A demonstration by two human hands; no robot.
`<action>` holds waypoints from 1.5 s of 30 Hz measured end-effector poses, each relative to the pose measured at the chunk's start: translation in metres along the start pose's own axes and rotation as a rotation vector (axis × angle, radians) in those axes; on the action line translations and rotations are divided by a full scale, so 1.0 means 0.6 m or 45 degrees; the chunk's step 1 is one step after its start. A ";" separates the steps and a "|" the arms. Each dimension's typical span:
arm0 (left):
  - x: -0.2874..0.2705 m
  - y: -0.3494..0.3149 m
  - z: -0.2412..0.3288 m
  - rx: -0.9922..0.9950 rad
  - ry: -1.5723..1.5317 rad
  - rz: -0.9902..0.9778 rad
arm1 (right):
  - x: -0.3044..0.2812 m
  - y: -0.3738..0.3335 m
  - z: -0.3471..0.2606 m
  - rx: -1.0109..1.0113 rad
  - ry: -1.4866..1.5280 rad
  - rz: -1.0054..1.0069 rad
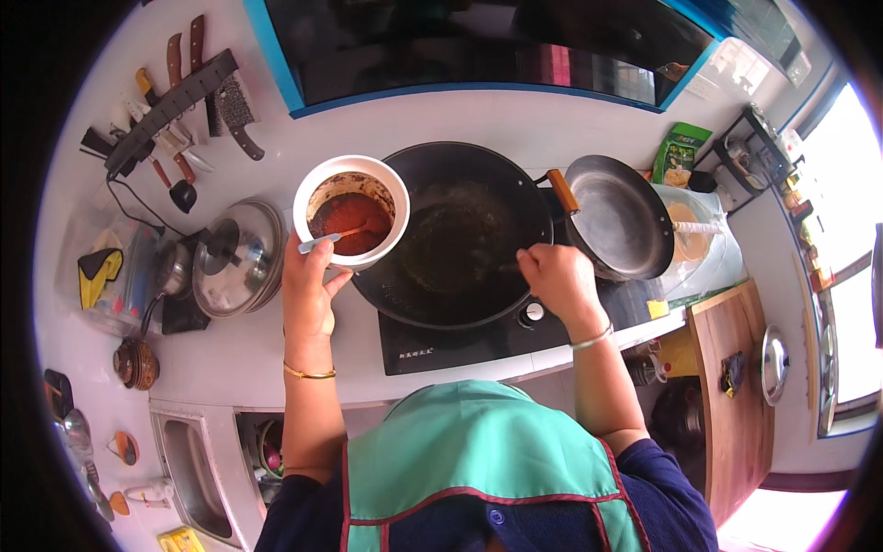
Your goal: The person transfers oil from a pan on a stove into a bowl using a ladle and stirs the red mixture with a spoon.
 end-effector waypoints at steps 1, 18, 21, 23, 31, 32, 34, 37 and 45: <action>0.005 0.000 0.000 -0.003 -0.004 -0.007 | 0.000 -0.010 -0.016 -0.048 -0.002 -0.050; 0.022 -0.007 0.003 -0.002 -0.008 -0.058 | 0.003 -0.024 -0.053 -0.169 -0.136 -0.063; 0.040 -0.009 0.013 -0.002 -0.003 -0.108 | 0.041 0.004 -0.078 -0.243 -0.131 -0.001; 0.043 -0.011 0.017 -0.005 0.003 -0.113 | 0.038 0.031 -0.055 -0.157 -0.147 0.122; 0.019 -0.016 0.011 -0.003 -0.002 -0.052 | 0.028 -0.016 -0.071 -0.254 -0.166 -0.122; 0.022 -0.015 0.010 -0.012 0.005 -0.050 | 0.040 -0.007 -0.090 -0.317 -0.130 -0.072; 0.028 -0.014 0.012 -0.023 0.027 -0.048 | 0.077 0.033 -0.105 -0.346 -0.106 0.018; 0.031 -0.013 0.015 -0.012 0.027 -0.067 | 0.087 0.081 -0.065 -0.195 -0.221 0.084; 0.004 -0.016 0.013 -0.012 0.013 0.008 | 0.047 -0.005 -0.100 -0.325 -0.071 -0.125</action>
Point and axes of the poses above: each hand's wrist, its own y-axis towards the middle knuckle, its own x-axis out of the palm, z = x × y, the point moved 9 cm from there along y, towards the middle knuckle, and after that the axes turned 7 degrees about x, right-handed, at the moved point
